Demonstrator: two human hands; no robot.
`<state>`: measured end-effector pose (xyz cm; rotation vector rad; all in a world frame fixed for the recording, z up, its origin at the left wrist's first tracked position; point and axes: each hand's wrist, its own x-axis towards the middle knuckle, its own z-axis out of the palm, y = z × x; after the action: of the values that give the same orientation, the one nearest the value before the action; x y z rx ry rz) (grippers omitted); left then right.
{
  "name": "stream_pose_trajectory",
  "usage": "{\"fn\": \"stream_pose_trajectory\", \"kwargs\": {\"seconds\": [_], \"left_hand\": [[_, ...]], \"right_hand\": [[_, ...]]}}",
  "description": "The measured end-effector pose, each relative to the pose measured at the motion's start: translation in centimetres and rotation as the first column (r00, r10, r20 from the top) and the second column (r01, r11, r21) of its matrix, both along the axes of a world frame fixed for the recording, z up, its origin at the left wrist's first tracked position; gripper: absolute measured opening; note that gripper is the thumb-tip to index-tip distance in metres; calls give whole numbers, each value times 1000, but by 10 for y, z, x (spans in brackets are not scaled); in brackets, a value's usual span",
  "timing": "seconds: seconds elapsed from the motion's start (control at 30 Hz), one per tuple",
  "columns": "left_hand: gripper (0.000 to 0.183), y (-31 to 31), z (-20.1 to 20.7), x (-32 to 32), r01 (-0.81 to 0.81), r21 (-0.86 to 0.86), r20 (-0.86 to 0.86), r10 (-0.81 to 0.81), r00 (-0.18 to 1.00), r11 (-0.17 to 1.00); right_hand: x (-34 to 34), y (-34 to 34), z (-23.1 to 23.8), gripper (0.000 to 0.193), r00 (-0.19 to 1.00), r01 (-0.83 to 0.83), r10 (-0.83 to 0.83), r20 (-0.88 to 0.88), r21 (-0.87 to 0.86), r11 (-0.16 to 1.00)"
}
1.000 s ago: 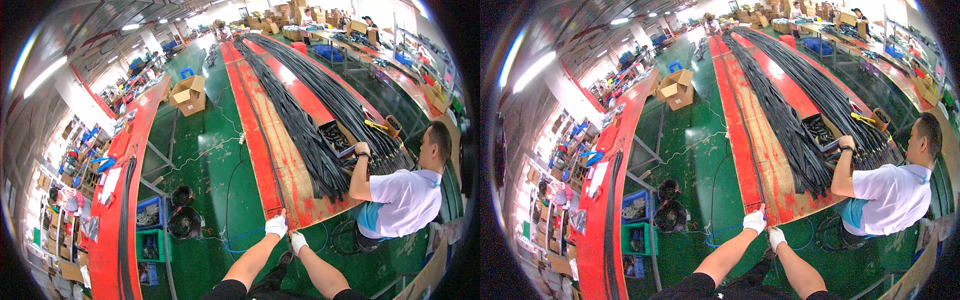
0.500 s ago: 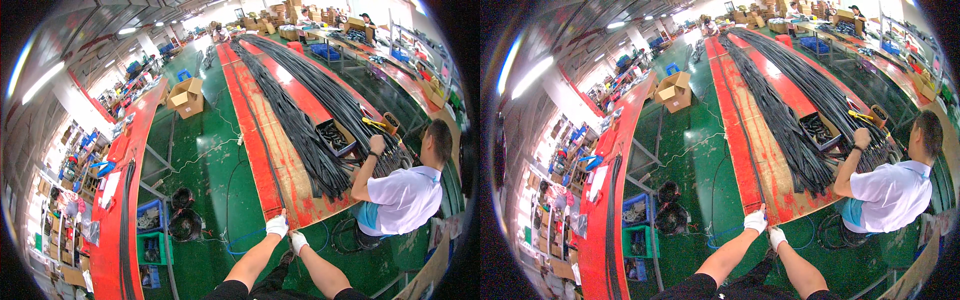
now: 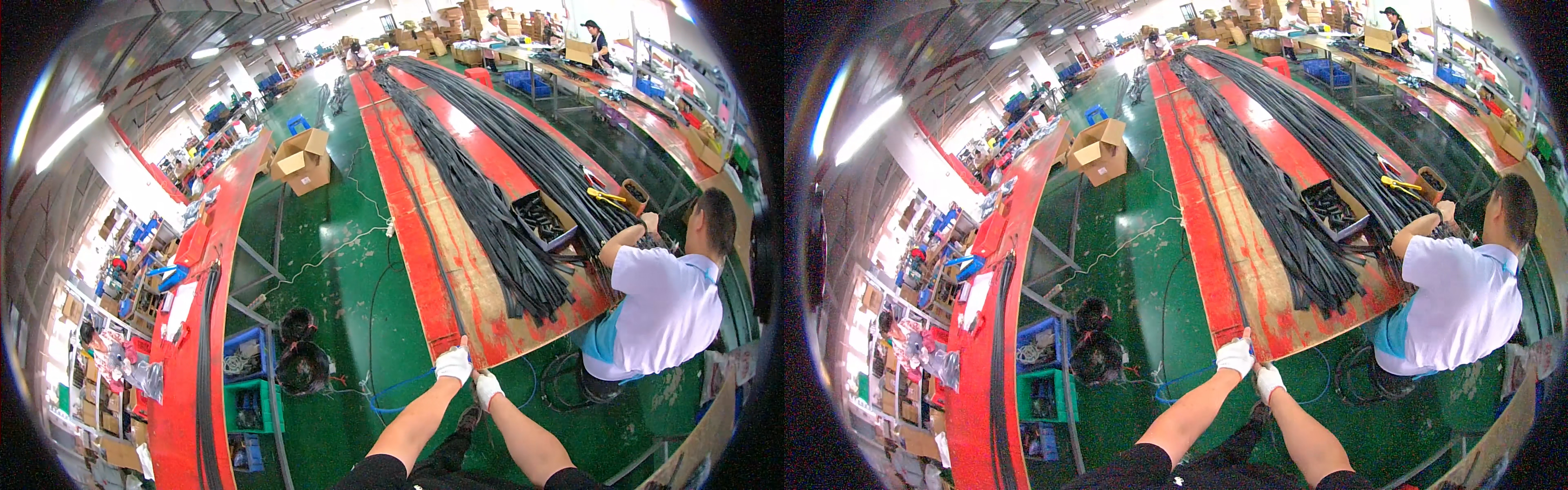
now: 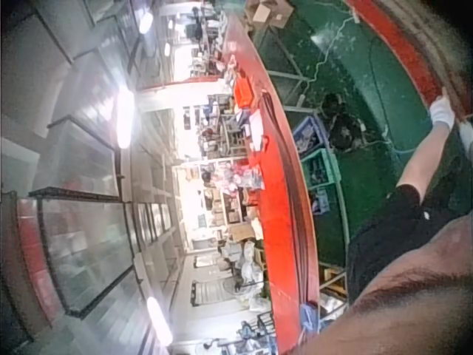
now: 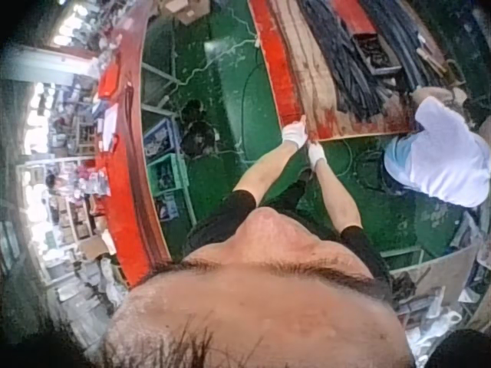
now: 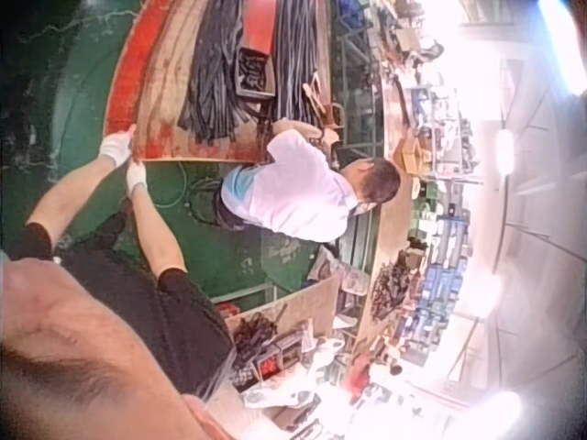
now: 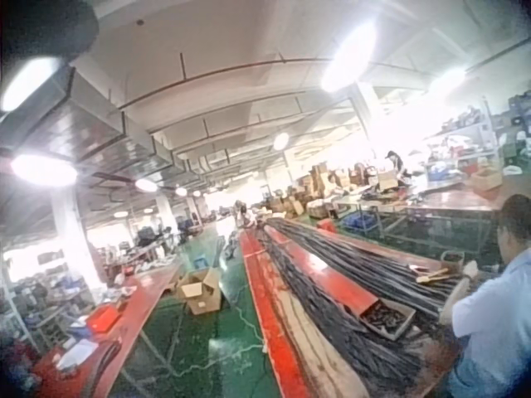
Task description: Measuring and cutting rubber strips on a work table in a fabrication environment.
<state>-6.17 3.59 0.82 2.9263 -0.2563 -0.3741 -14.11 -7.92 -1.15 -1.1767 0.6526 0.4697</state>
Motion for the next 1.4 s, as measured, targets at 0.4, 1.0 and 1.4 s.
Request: {"fn": "stream_pose_trajectory", "kwargs": {"seconds": [0.4,1.0,1.4], "left_hand": [[68,-24,34,-4,49,0,19,-49,999,999],[70,-19,13,1,24,-17,-7,-24,1000,1000],[75,-17,22,38,30,-4,28,-30,999,1000]], "right_hand": [[8,-22,-22,16,999,42,-42,-15,-21,999],[22,-22,-23,20,1000,-7,6,-24,-50,999],[73,-24,-1,22,1000,-11,11,0,-33,999]]}}
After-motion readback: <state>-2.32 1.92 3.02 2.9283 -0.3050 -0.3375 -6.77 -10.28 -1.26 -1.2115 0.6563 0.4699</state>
